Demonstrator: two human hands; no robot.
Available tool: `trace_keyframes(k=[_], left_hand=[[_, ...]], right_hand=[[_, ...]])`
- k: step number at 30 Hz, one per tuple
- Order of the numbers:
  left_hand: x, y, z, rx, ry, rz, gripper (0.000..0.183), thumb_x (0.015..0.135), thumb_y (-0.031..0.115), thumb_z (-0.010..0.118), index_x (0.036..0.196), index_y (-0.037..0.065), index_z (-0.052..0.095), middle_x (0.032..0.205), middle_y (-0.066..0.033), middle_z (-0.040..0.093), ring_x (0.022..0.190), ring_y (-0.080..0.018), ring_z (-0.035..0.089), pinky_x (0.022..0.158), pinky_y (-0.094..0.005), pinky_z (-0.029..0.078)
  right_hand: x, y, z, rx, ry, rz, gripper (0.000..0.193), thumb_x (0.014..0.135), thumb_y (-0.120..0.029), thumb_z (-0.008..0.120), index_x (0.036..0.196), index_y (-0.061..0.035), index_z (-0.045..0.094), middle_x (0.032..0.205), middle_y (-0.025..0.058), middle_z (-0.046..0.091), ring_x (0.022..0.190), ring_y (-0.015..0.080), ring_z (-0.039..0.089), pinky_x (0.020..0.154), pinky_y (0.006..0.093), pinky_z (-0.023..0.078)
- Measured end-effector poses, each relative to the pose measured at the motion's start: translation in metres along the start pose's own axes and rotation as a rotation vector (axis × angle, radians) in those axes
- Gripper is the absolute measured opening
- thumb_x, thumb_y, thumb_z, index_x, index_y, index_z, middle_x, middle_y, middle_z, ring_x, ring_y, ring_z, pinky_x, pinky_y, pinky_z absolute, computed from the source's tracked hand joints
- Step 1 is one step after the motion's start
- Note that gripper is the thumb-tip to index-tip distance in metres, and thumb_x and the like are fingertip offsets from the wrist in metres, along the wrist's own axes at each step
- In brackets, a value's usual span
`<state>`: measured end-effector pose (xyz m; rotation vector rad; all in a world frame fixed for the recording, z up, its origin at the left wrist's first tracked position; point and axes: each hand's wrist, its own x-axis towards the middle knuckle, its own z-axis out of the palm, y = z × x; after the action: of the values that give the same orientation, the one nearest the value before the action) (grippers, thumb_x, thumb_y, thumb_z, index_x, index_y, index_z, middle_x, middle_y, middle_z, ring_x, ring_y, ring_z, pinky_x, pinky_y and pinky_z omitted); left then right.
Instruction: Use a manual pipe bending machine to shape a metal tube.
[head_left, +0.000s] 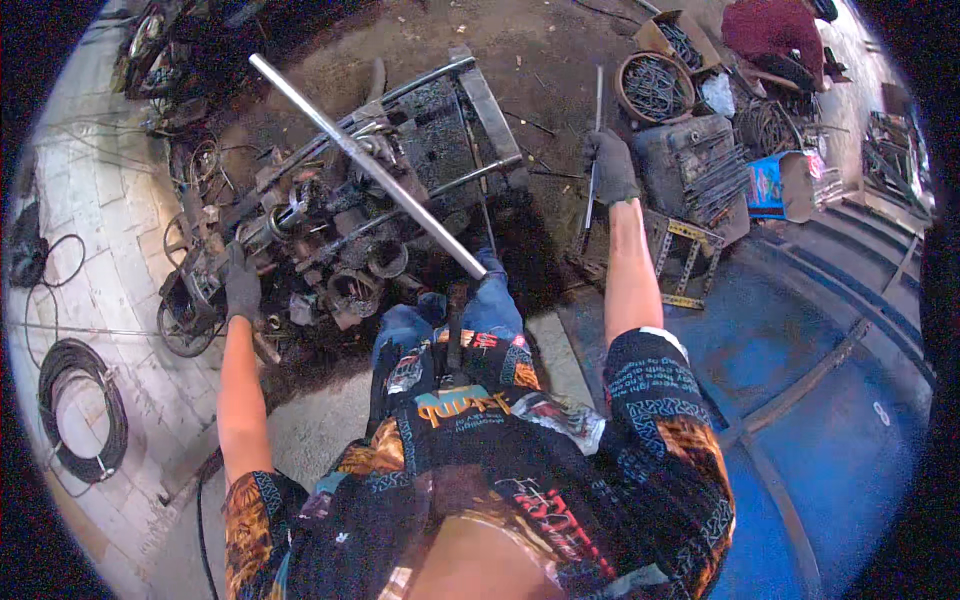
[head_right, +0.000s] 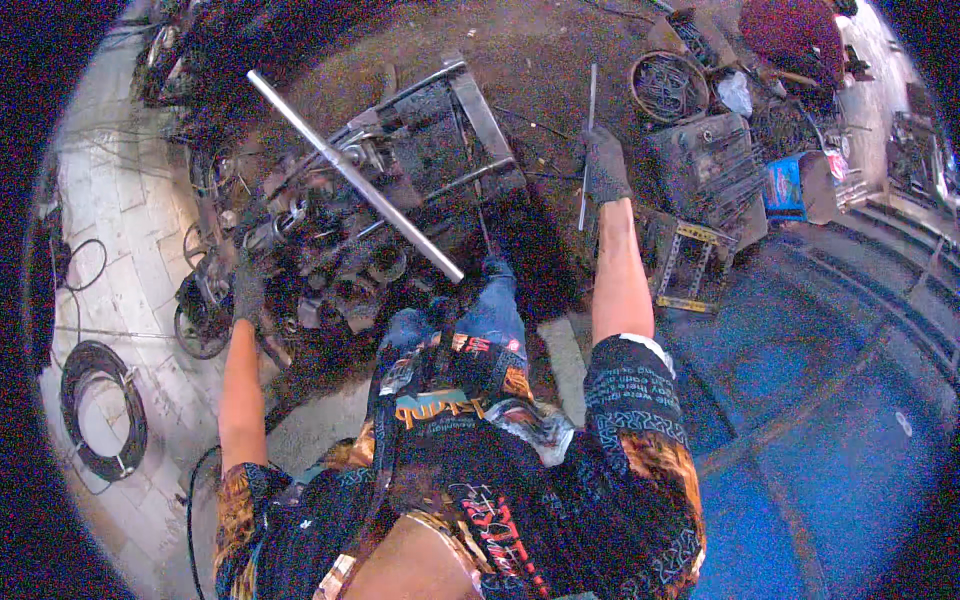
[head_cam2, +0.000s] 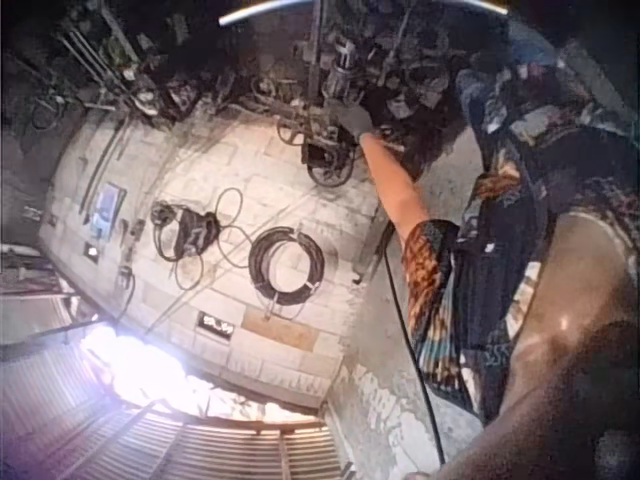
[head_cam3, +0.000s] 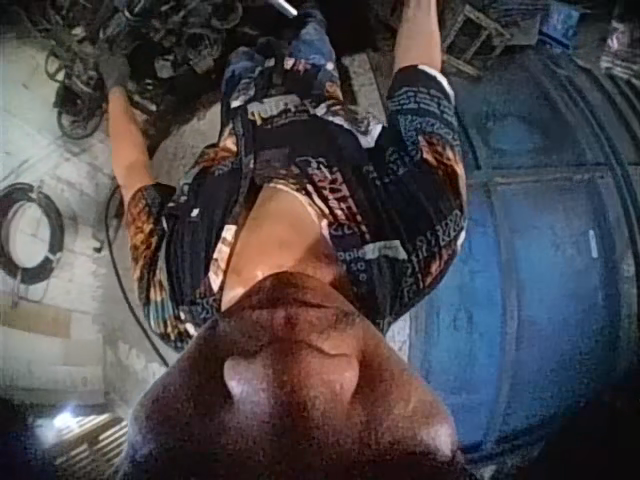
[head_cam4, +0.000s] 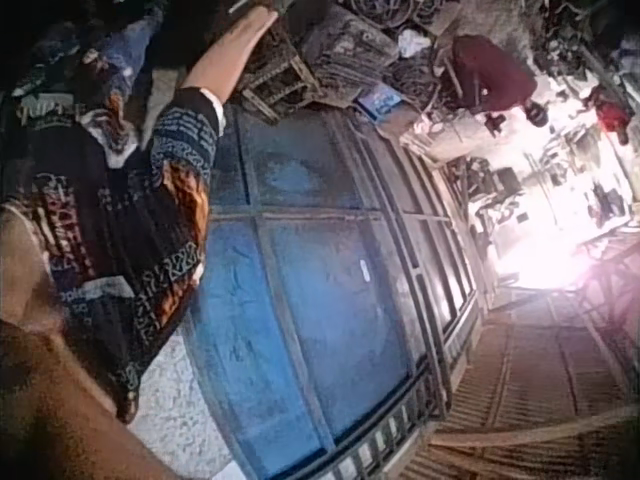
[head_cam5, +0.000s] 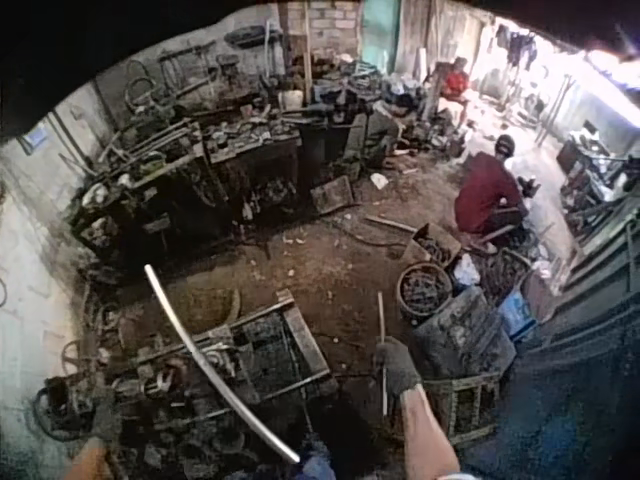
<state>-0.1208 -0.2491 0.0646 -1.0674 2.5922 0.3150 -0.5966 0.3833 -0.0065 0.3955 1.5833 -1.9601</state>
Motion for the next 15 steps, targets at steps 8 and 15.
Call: trace_keyframes(k=[8,15], left_hand=[[-0.008,0.011,-0.017,0.047,0.035,0.051,0.060,0.105,0.023,0.045,0.160,0.003,0.030,0.157,-0.0279,0.040,0.142,-0.0437,0.043,0.117,-0.0442,0.036],[-0.013,0.031,-0.029,0.047,0.046,0.001,0.059,0.104,0.025,0.049,0.159,0.007,0.035,0.152,-0.0279,0.047,0.131,-0.0473,0.053,0.109,-0.0465,0.043]], right_hand=[[0.037,0.129,-0.077,-1.159,0.078,-0.186,0.035,0.093,-0.026,0.068,0.122,-0.0065,0.073,0.108,0.0155,0.076,0.096,0.0279,0.073,0.086,0.0371,0.055],[0.104,0.125,-0.046,-1.128,0.059,-0.289,0.030,0.088,-0.023,0.065,0.111,-0.0073,0.074,0.108,0.0198,0.073,0.104,0.0397,0.069,0.090,0.0450,0.054]])
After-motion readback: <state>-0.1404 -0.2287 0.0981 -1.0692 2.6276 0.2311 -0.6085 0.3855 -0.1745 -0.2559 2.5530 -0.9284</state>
